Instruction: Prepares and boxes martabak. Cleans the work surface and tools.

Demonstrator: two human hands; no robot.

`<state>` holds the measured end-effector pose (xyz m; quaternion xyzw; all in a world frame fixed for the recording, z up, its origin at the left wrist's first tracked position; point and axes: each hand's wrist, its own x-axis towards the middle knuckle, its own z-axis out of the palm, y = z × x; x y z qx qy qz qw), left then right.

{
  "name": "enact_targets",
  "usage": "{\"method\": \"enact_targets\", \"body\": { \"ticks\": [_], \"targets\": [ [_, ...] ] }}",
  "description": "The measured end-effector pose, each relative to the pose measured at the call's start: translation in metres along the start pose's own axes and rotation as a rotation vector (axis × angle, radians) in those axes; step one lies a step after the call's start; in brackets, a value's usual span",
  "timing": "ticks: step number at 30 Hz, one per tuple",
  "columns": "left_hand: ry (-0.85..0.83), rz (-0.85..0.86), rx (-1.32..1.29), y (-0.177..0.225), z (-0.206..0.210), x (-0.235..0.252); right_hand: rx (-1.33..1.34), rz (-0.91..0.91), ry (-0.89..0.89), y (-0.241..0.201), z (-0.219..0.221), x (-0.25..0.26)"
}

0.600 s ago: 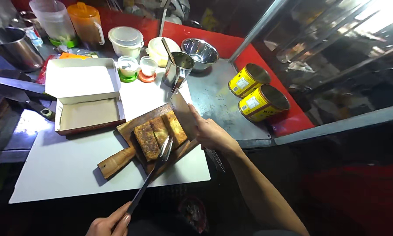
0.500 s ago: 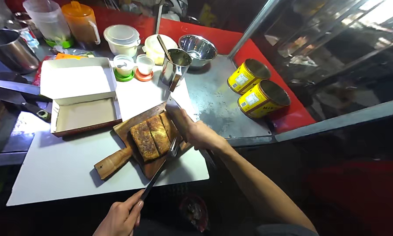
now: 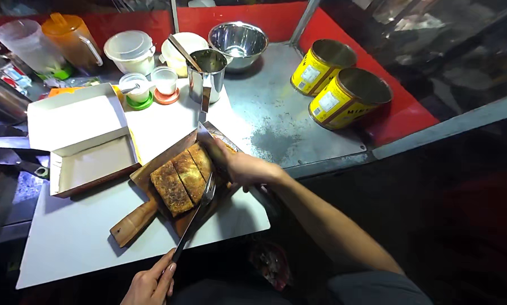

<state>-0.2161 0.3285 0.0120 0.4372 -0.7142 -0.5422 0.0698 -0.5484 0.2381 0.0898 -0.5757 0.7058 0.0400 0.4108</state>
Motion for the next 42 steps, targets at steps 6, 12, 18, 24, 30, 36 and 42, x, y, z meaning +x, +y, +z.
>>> {"method": "enact_targets", "body": {
  "ticks": [6,12,18,24,30,36,42],
  "targets": [
    [0.264,0.149,-0.135,-0.042,-0.039,-0.004,0.646,-0.098,0.465,0.069,0.057,-0.055],
    [0.509,0.239,-0.255,-0.073,-0.077,0.057,1.495,-0.107,1.024,0.016,0.154,0.001],
    [0.039,0.214,-0.533,-0.072,-0.072,0.033,1.032,0.051,0.901,0.005,0.096,-0.001],
    [-0.206,0.314,-0.175,-0.125,-0.155,0.047,0.537,0.411,0.697,-0.102,0.059,0.029],
    [-0.245,0.491,0.161,-0.133,-0.184,0.066,0.343,0.583,0.524,-0.144,0.047,0.065],
    [-0.305,0.394,0.126,-0.124,-0.182,0.069,0.338,0.641,0.470,-0.148,0.044,0.077],
    [-0.315,0.383,0.125,-0.124,-0.183,0.072,0.333,0.664,0.300,-0.175,0.049,0.036]
  ]
}}
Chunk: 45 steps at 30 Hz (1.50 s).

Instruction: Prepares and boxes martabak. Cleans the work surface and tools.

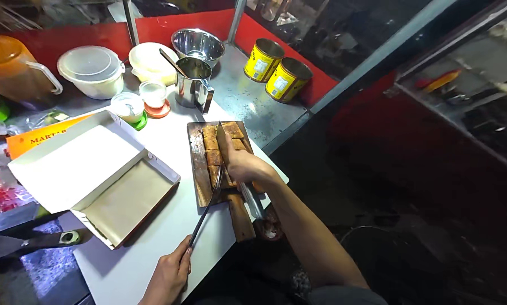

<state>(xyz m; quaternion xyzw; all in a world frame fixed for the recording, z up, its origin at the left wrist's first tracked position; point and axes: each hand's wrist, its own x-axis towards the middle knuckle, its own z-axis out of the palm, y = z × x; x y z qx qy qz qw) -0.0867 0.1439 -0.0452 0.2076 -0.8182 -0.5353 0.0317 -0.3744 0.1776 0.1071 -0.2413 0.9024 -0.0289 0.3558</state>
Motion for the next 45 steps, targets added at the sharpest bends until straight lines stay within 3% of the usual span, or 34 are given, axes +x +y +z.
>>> {"method": "enact_targets", "body": {
  "ticks": [3,6,9,14,18,23,27,31,36,39,45],
  "targets": [
    [-0.017,-0.013,-0.019,-0.001,0.000,0.001,-0.043,0.037,-0.030,0.014,0.036,-0.040],
    [-0.021,-0.023,-0.046,-0.004,0.001,0.002,-0.018,0.050,-0.011,0.020,0.063,-0.038],
    [-0.059,-0.029,-0.136,-0.003,-0.002,-0.003,0.081,0.003,-0.082,0.037,0.021,-0.036],
    [-0.058,0.061,-0.182,0.009,0.002,0.001,0.070,-0.026,0.218,0.039,-0.045,0.007],
    [-0.092,0.034,-0.112,0.014,0.013,0.012,0.025,-0.034,0.233,0.038,-0.024,0.051],
    [-0.064,0.012,-0.068,0.010,0.025,0.012,-0.021,-0.002,0.087,0.030,-0.024,0.052],
    [-0.044,0.019,-0.047,0.015,0.025,0.017,-0.006,-0.026,0.149,0.029,-0.017,0.069],
    [-0.042,0.050,0.023,0.015,0.023,0.016,-0.023,0.006,0.015,0.030,-0.037,0.026],
    [-0.042,0.045,0.024,0.012,0.024,0.019,-0.067,0.066,-0.099,0.057,0.012,-0.060],
    [-0.045,0.033,0.027,0.007,0.025,0.019,0.004,0.087,0.016,0.064,0.057,-0.047],
    [-0.072,0.017,0.054,0.009,0.015,0.024,0.087,0.043,-0.022,0.068,0.035,-0.040]
  ]
}}
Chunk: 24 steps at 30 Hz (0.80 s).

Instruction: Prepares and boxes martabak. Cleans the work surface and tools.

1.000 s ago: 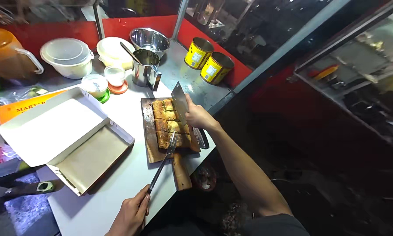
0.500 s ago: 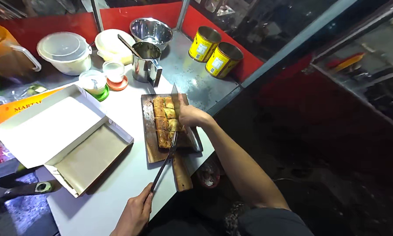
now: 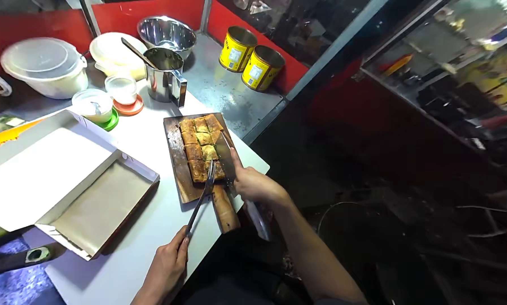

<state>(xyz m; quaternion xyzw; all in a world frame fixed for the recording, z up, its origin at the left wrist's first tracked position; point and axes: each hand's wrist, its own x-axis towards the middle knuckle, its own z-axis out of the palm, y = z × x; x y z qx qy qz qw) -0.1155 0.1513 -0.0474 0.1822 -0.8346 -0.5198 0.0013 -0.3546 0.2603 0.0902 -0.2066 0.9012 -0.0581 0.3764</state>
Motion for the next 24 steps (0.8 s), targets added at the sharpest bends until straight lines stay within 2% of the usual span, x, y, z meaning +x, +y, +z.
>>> {"method": "enact_targets", "body": {
  "ticks": [3,5,8,11,14,16,17,21,24],
  "targets": [
    [-0.024,-0.032,-0.034,0.001,-0.001,0.001,0.003,-0.012,0.000,0.004,0.001,0.008],
    [-0.056,-0.049,-0.096,-0.002,-0.002,-0.004,0.145,-0.068,-0.028,0.027,-0.024,0.005],
    [-0.052,-0.047,-0.330,-0.004,-0.007,-0.012,0.443,-0.171,0.098,0.077,-0.059,0.010],
    [0.076,-0.083,-0.537,0.003,-0.013,-0.014,0.641,-0.255,0.207,0.122,-0.069,0.060],
    [0.233,-0.132,-0.597,0.009,-0.017,0.006,0.778,-0.306,0.180,0.139,-0.075,0.127],
    [0.262,-0.061,-0.479,0.011,-0.020,0.021,0.752,-0.332,0.140,0.127,-0.089,0.163],
    [0.259,0.027,-0.364,0.012,-0.020,0.028,0.660,-0.352,0.139,0.120,-0.098,0.178],
    [0.113,0.460,0.211,0.018,-0.018,0.057,0.010,-0.566,0.291,0.091,-0.126,0.227],
    [0.057,0.570,0.518,0.016,-0.016,0.079,-0.197,-0.661,0.247,0.087,-0.129,0.240]
  ]
}}
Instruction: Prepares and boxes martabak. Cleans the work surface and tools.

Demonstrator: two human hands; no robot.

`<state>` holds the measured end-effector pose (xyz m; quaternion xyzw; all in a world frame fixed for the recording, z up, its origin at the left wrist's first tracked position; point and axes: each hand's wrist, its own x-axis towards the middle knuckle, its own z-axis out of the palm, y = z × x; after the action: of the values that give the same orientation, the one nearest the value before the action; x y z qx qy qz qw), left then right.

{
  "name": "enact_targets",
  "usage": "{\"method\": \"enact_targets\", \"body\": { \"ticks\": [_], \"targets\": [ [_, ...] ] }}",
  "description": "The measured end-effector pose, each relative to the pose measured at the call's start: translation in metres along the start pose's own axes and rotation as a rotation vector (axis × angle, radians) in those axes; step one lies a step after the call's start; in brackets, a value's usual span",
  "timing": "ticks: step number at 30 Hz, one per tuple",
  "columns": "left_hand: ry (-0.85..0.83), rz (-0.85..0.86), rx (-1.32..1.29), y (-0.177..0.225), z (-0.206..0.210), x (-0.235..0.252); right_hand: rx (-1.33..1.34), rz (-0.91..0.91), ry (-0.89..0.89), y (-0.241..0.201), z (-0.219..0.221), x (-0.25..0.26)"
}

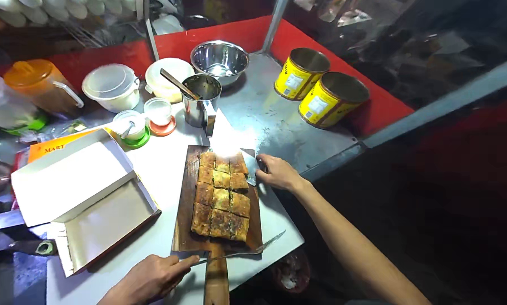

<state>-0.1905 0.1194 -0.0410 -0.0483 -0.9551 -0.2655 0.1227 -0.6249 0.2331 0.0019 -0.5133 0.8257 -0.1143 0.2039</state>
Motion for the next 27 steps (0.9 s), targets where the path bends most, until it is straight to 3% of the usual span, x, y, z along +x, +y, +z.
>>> {"method": "enact_targets", "body": {
  "ticks": [2,4,7,9,11,15,20,24,27],
  "targets": [
    [-0.041,-0.023,0.066,-0.006,-0.003,0.007,0.055,0.041,-0.129,0.004,-0.007,-0.006],
    [-0.097,-0.069,0.071,-0.010,-0.009,0.011,0.126,0.085,-0.134,0.011,-0.013,-0.014],
    [-0.184,-0.156,0.016,-0.009,-0.016,0.016,0.040,0.026,0.183,0.010,-0.004,-0.021],
    [-0.191,-0.183,-0.012,-0.007,-0.017,0.020,-0.121,-0.139,0.498,0.008,0.007,-0.017],
    [-0.185,-0.186,-0.040,-0.006,-0.016,0.022,-0.197,-0.267,0.644,0.009,0.012,-0.010],
    [-0.175,-0.190,-0.073,-0.007,-0.012,0.022,-0.090,-0.336,0.435,0.020,0.015,-0.003],
    [-0.132,-0.191,-0.051,-0.003,-0.004,0.019,0.118,-0.149,0.137,0.020,0.009,0.000],
    [-0.017,-0.188,-0.172,0.009,0.002,0.005,0.183,-0.062,-0.007,0.018,-0.005,0.007],
    [0.123,-0.282,-0.314,0.027,0.001,-0.010,0.186,-0.047,-0.056,0.015,-0.015,0.014]
  ]
}}
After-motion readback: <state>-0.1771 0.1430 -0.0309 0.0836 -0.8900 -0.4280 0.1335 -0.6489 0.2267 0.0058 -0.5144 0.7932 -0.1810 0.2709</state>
